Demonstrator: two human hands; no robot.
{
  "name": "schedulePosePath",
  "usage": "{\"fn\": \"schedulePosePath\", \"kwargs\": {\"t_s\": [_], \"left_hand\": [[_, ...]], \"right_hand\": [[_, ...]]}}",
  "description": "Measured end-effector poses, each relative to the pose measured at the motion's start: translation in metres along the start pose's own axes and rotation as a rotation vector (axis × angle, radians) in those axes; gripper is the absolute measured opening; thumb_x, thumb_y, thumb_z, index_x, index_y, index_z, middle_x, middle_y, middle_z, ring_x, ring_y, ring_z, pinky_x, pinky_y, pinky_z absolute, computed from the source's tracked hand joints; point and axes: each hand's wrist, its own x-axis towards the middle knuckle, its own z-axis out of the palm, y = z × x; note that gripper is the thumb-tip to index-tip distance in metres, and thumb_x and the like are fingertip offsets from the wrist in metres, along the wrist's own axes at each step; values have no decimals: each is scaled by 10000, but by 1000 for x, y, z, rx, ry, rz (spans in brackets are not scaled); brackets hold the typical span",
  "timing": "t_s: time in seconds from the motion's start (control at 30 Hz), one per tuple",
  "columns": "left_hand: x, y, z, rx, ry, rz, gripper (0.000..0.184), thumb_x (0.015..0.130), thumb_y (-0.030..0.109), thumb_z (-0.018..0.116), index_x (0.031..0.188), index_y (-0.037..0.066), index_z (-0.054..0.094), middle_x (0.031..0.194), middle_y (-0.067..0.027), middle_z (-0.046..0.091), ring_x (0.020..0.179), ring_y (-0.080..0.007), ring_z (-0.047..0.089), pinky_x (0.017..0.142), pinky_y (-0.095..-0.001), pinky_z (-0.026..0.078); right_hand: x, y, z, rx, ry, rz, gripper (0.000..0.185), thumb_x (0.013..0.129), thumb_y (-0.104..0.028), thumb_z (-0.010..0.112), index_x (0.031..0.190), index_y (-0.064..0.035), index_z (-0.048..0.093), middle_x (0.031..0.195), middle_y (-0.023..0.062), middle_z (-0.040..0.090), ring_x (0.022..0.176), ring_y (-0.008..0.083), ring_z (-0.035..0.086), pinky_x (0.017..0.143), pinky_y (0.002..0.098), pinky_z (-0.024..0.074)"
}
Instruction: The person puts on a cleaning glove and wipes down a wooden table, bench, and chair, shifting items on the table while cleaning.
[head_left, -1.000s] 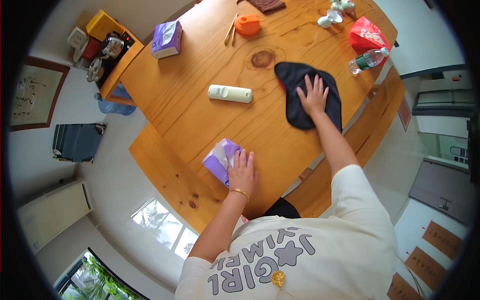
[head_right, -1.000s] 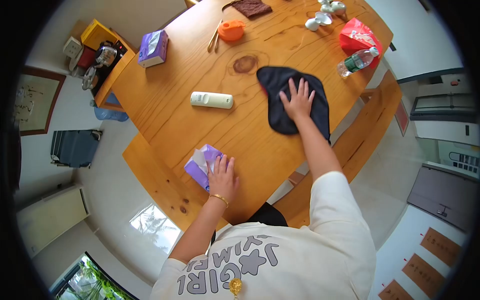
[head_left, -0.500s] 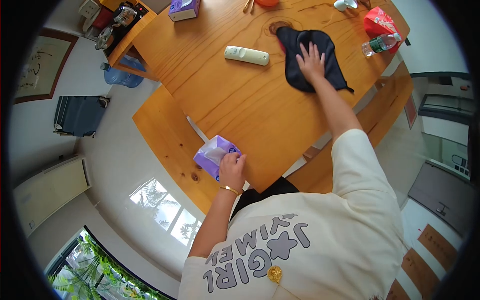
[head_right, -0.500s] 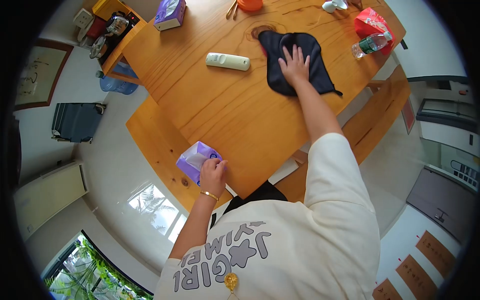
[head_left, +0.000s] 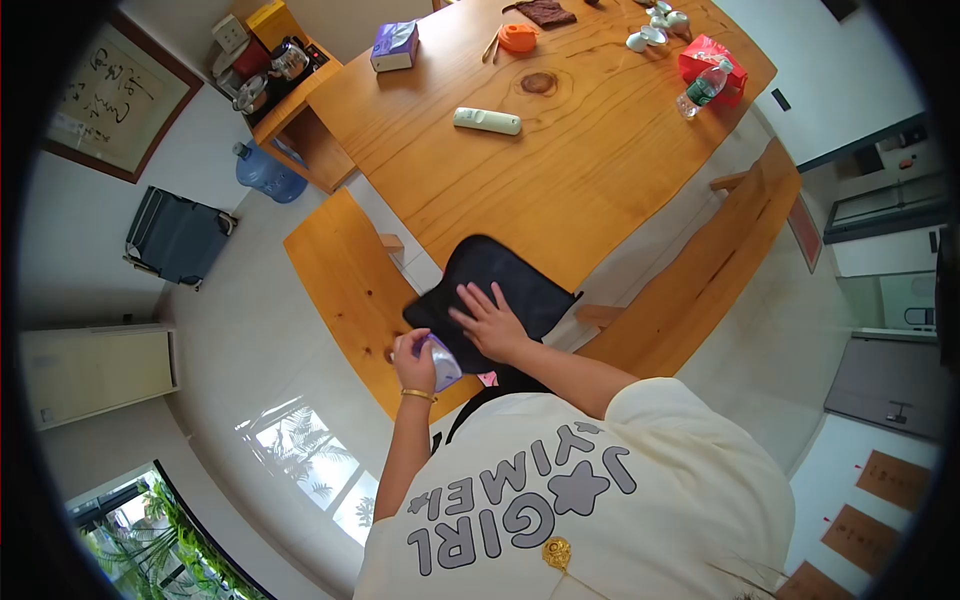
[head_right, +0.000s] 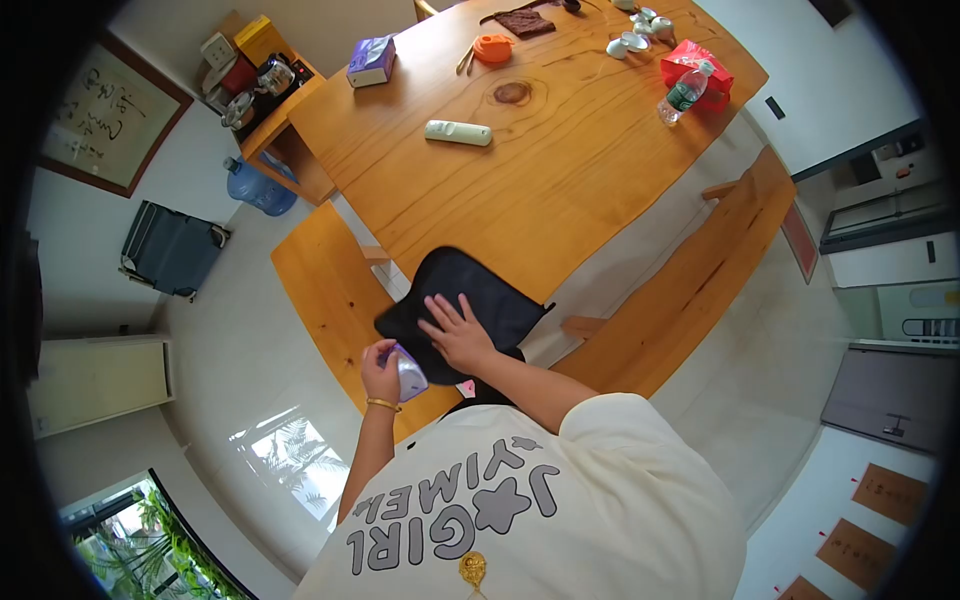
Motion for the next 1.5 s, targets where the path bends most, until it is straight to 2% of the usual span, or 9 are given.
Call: {"fn": "schedulePosePath", "kwargs": {"t_s": [0.17,0.27,0.4,0.8,0.97,1.13,1.33,1.43,1.5], "left_hand": [[-26,-26,-40,9,98,-89,189,780,-30,634,951,47,655,912,-87,583,845,-221,592,791,-324,491],[-26,-5,-45,32,153,-125,194,779,-28,634,957,49,652,905,-85,576,846,-223,587,791,-324,488],[-13,47,-30,110,107,151,191,778,-39,617,941,55,649,907,-101,571,864,-268,578,788,-347,481],[108,118,150,451,-279,523,166,728,21,652,862,119,659,871,-57,580,874,-274,551,768,-414,429],[169,159,216,496,-449,484,304,728,59,668,1025,125,644,993,-78,578,986,-283,538,858,-420,422],[247,191,256,467,-267,423,512,763,99,663,1260,148,549,1328,-116,447,1201,-321,445,989,-427,378],[359,158,276,1081,-224,632,538,785,101,624,1304,177,506,1352,-95,450,1267,-302,415,1104,-440,276],[376,161,273,1143,-363,480,463,764,77,625,1205,196,548,1247,-73,507,1259,-291,427,1136,-450,236],[382,166,262,1143,-485,342,455,735,115,652,1173,162,538,1173,-77,532,1198,-305,467,1074,-433,346]], "right_hand": [[-43,30,-10,-84,-7,-128,532,899,-391,534,1396,-215,459,1478,102,382,1371,280,338,1139,531,164],[-49,59,-28,-49,-26,125,717,828,-559,550,1440,-219,397,1388,107,478,1255,302,458,1128,529,196],[-25,133,-40,-127,109,407,800,814,-526,587,1479,-175,314,1536,110,278,1402,302,272,1139,552,147],[113,366,-82,-372,139,891,791,879,-581,440,1521,-189,199,1579,86,193,1452,251,172,1151,526,120],[183,460,-105,-354,170,898,764,884,-562,430,1516,-185,223,1576,92,200,1452,255,172,1154,529,101],[233,529,-126,-350,130,834,744,894,-558,417,1515,-195,227,1579,86,194,1456,253,161,1159,525,85],[251,559,-135,-366,89,755,731,908,-565,414,1514,-200,231,1570,91,218,1447,262,192,1153,530,113],[245,560,-132,-361,98,698,775,897,-604,414,1515,-175,227,1568,116,215,1451,273,178,1151,536,106],[237,543,-131,-355,106,664,801,891,-624,411,1514,-156,225,1567,134,207,1453,283,167,1150,540,101]]}}
